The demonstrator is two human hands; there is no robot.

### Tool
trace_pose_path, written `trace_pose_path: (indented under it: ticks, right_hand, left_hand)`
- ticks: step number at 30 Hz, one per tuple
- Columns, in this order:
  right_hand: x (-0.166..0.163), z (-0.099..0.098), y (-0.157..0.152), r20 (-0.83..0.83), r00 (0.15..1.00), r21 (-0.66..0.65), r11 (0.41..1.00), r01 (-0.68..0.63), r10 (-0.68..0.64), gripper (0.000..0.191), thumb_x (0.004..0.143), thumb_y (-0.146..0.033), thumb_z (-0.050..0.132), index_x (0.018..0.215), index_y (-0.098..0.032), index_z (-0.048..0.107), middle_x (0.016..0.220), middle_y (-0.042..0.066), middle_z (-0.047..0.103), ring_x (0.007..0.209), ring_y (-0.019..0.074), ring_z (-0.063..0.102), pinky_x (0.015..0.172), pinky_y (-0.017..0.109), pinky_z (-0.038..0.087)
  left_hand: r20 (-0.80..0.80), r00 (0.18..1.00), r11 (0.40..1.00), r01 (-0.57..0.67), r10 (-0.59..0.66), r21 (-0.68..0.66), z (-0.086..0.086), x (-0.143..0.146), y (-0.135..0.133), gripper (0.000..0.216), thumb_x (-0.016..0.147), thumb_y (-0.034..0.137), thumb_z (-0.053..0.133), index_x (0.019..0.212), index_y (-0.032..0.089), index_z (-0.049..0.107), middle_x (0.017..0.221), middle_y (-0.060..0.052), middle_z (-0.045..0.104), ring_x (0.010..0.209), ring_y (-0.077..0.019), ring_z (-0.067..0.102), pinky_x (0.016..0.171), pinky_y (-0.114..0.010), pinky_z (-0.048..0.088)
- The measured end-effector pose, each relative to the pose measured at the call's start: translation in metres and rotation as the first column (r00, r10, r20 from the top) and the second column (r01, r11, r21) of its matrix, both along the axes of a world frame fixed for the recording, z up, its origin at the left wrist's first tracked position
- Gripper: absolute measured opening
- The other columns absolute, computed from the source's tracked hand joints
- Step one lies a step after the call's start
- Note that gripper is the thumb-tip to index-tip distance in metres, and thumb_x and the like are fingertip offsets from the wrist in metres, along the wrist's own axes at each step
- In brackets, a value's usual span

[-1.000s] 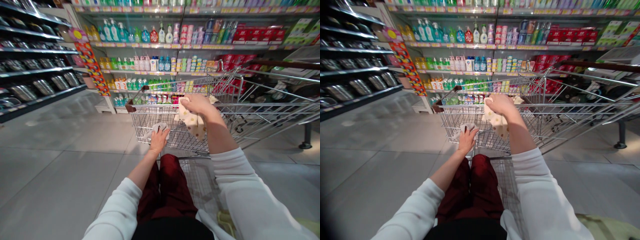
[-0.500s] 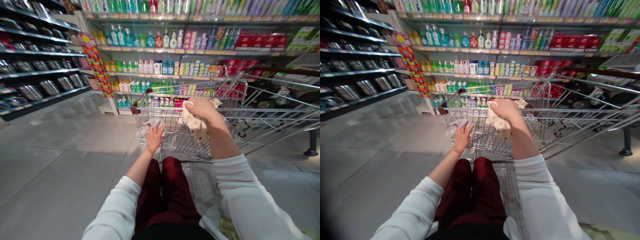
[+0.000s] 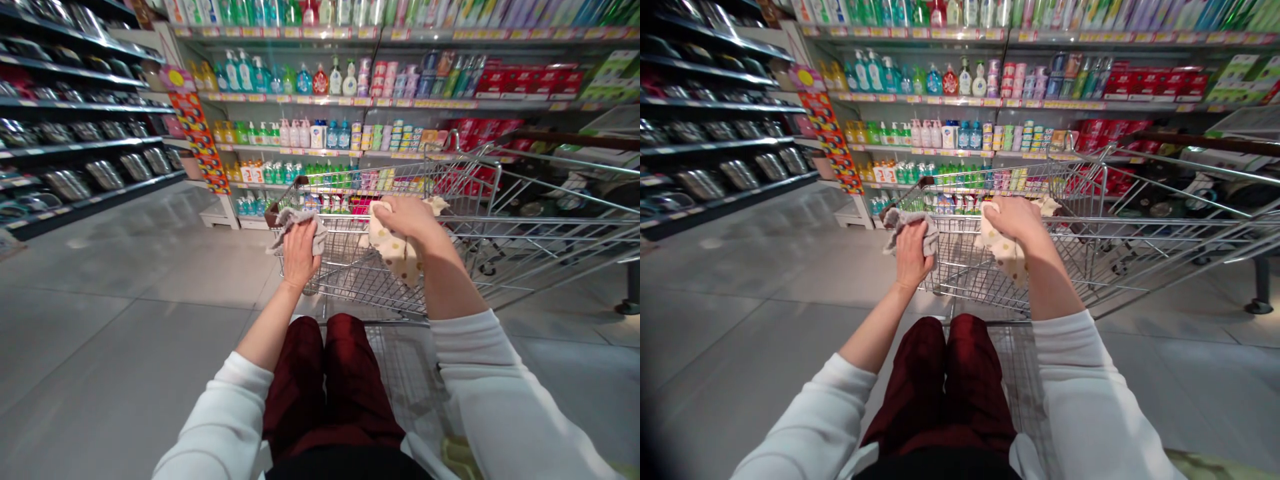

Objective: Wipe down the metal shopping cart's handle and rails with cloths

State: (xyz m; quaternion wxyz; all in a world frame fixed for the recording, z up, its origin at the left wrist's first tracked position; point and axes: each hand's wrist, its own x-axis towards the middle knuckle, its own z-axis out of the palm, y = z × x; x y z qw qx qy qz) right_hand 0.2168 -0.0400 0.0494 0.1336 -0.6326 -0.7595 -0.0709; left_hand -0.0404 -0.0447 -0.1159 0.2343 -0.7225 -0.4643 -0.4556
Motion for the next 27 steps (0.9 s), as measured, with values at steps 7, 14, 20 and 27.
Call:
trace_pose_path:
  ticks: [7, 14, 20, 27]
  right_hand:
    - [-0.001, 0.001, 0.000, -0.014, 1.000, -0.002, 1.000, -0.002, 0.002, 0.046, 0.092, -0.045, 0.036, 0.110, -0.022, 0.071, 0.107, 0.016, 0.073, 0.098, 0.0339, 0.067, 0.077, 0.045, 0.047]
    - [-0.003, 0.002, 0.000, -0.017, 1.000, -0.004, 1.000, -0.015, 0.015, 0.047, 0.094, -0.048, 0.034, 0.110, -0.021, 0.070, 0.108, 0.017, 0.072, 0.100, 0.0341, 0.066, 0.079, 0.046, 0.047]
    - [-0.003, 0.000, 0.001, -0.024, 1.000, 0.010, 1.000, -0.003, 0.003, 0.044, 0.092, -0.044, 0.037, 0.108, -0.021, 0.071, 0.106, 0.016, 0.073, 0.098, 0.0322, 0.066, 0.078, 0.045, 0.047]
    - [-0.003, 0.000, 0.002, -0.027, 1.000, 0.013, 1.000, 0.004, -0.004, 0.046, 0.093, -0.046, 0.036, 0.110, -0.022, 0.071, 0.106, 0.016, 0.072, 0.099, 0.0330, 0.066, 0.078, 0.045, 0.047]
  left_hand:
    - [-0.028, 0.993, 0.956, -0.115, 0.111, -0.270, -0.041, -0.009, 0.003, 0.062, 0.080, 0.014, 0.053, 0.142, 0.012, 0.051, 0.139, -0.020, 0.055, 0.125, -0.0345, 0.051, 0.108, -0.050, 0.042]
    - [-0.110, 0.984, 0.906, -0.170, 0.137, -0.388, -0.080, -0.014, -0.016, 0.058, 0.077, 0.013, 0.058, 0.135, 0.015, 0.058, 0.128, -0.017, 0.061, 0.116, -0.0333, 0.053, 0.105, -0.047, 0.045]
    - [0.063, 0.991, 0.975, -0.103, 0.118, -0.199, -0.033, -0.023, -0.011, 0.058, 0.079, 0.015, 0.053, 0.136, 0.016, 0.057, 0.134, -0.016, 0.058, 0.123, -0.0313, 0.052, 0.109, -0.046, 0.043]
    - [0.069, 0.989, 0.985, -0.121, 0.131, -0.125, -0.001, -0.031, 0.013, 0.072, 0.078, 0.015, 0.051, 0.150, 0.011, 0.044, 0.157, -0.019, 0.039, 0.147, -0.0364, 0.032, 0.121, -0.051, 0.028]
